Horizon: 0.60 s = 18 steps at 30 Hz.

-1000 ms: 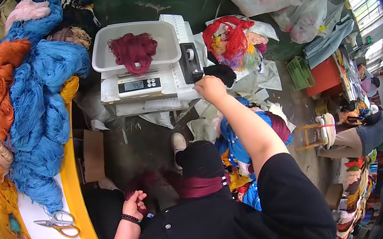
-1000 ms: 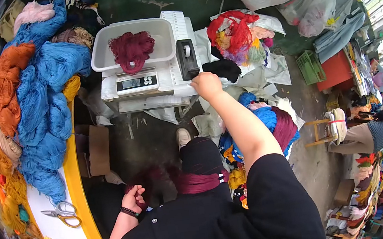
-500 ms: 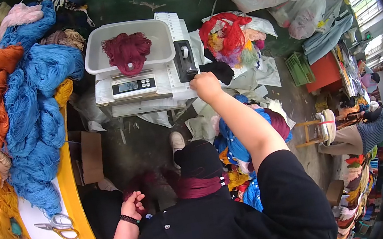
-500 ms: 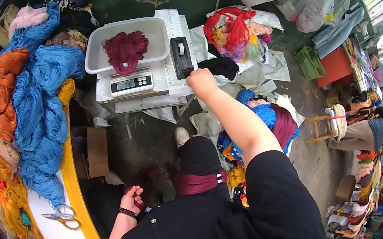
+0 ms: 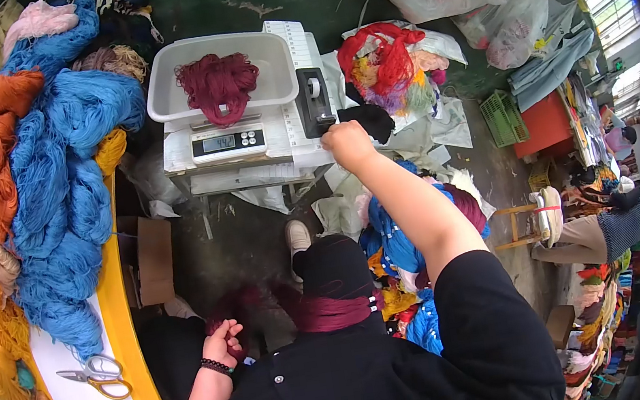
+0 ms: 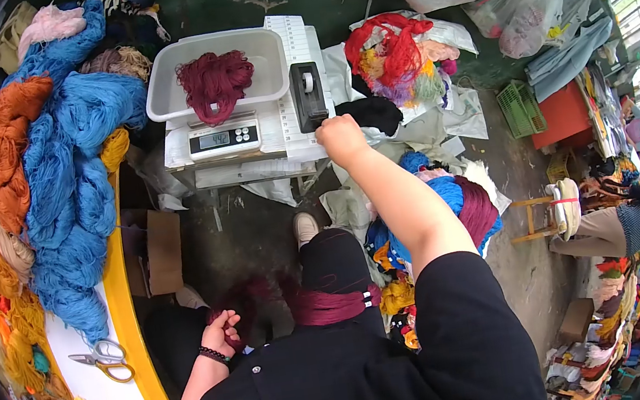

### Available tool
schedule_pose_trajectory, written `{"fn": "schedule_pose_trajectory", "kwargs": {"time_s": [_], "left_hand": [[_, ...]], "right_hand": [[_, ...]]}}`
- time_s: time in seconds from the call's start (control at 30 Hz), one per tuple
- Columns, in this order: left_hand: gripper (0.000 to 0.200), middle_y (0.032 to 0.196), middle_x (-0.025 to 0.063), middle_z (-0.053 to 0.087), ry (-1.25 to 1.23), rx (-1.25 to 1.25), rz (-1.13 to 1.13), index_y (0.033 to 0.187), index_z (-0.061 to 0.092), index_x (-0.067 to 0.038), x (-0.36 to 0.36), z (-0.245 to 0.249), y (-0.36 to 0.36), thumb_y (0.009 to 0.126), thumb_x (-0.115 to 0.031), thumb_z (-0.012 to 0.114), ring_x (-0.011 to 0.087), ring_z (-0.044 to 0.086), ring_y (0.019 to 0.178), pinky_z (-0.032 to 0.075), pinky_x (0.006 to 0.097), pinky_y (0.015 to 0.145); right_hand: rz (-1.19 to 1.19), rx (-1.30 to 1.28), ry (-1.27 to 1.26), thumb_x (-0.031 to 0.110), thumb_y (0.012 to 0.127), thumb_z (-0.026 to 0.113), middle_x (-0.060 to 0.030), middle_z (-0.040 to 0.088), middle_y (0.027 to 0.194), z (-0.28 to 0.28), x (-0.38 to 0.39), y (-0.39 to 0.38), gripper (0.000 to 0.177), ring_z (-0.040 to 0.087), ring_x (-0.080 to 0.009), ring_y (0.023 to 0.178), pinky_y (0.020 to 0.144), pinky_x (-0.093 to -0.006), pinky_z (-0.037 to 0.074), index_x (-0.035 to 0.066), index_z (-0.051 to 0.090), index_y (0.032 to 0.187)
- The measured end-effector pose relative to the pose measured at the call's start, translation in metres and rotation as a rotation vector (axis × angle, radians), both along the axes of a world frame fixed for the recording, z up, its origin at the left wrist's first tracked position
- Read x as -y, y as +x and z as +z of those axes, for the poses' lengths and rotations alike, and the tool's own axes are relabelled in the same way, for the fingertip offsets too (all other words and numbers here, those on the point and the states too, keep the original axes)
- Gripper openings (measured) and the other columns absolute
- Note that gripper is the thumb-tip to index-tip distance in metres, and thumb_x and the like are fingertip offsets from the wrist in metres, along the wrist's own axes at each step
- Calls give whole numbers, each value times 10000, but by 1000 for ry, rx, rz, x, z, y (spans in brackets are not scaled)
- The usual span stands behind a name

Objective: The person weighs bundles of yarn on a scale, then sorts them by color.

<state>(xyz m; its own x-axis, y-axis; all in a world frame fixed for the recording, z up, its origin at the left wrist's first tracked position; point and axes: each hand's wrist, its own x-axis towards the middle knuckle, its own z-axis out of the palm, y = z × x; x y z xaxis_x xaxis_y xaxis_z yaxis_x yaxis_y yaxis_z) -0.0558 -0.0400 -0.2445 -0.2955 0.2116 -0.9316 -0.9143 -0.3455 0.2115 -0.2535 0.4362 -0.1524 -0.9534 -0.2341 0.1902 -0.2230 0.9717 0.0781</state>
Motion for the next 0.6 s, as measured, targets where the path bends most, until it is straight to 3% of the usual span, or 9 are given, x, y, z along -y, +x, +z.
{"fn": "schedule_pose_trajectory", "kwargs": {"time_s": [0.23,0.33,0.43,0.6], "left_hand": [[158,833,25,664,-4,-2,-15,989,608,-88,-3,2,0,934,-233,587,63,416,520,356,235,493],[162,832,26,664,-6,-8,-13,991,609,-86,-1,2,0,934,-236,587,65,418,520,358,237,494],[164,832,27,664,-7,2,1,992,608,-83,-1,7,0,935,-235,586,67,424,522,361,240,493],[145,818,20,659,1,6,4,984,602,-91,-1,8,-1,932,-225,585,66,429,519,363,234,489]], "right_hand": [[-72,-20,21,163,755,616,-52,627,773,-2,7,4,77,613,-259,796,718,-396,444,136,683,784],[-76,-42,10,145,736,600,-41,616,779,-4,5,3,62,619,-239,812,732,-395,445,138,662,730],[-146,-41,-196,155,738,616,-72,626,743,-11,0,1,82,625,-269,809,706,-422,456,120,681,704],[-122,-54,-153,165,730,629,-66,632,736,-7,-2,2,80,612,-263,798,723,-410,444,124,689,697]]}}
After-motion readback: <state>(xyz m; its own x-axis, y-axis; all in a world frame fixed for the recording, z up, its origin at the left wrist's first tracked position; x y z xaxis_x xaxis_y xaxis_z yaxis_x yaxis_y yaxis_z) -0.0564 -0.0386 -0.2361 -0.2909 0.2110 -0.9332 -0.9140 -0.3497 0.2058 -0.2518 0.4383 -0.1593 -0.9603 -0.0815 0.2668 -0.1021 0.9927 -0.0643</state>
